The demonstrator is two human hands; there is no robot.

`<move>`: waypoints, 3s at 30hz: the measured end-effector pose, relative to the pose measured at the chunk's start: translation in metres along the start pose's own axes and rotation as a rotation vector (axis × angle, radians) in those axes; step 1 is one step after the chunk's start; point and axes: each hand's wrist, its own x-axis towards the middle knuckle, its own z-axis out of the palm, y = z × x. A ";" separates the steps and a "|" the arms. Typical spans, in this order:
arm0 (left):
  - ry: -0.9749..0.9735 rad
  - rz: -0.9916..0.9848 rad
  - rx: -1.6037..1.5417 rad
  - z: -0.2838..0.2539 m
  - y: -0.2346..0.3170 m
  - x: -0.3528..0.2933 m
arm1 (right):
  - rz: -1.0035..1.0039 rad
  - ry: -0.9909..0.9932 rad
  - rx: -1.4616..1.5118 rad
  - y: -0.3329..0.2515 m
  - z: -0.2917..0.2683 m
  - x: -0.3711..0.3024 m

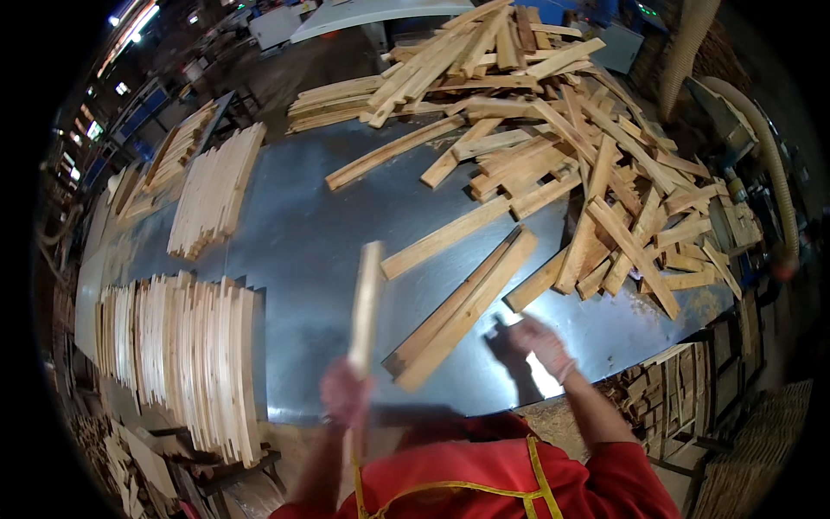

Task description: The person repeatedly picks up thin wooden planks from a large pile on a metal table and stacks them neatly on the left side. The person handles the planks one by one or in small groups, aligning them into a growing stack throughout the clip.

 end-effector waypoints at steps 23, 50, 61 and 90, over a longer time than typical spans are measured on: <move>-0.195 0.391 0.447 0.049 0.151 0.023 | 0.164 0.145 -1.330 -0.086 -0.207 0.093; -0.203 0.208 -0.302 -0.012 0.060 -0.002 | -0.707 0.105 0.020 -0.259 0.072 0.103; -0.394 0.336 0.516 0.031 0.080 0.054 | 0.036 0.404 -0.873 -0.012 0.135 0.014; -0.131 0.025 -0.326 0.303 0.435 0.097 | 0.173 1.613 0.483 0.320 -0.370 -0.275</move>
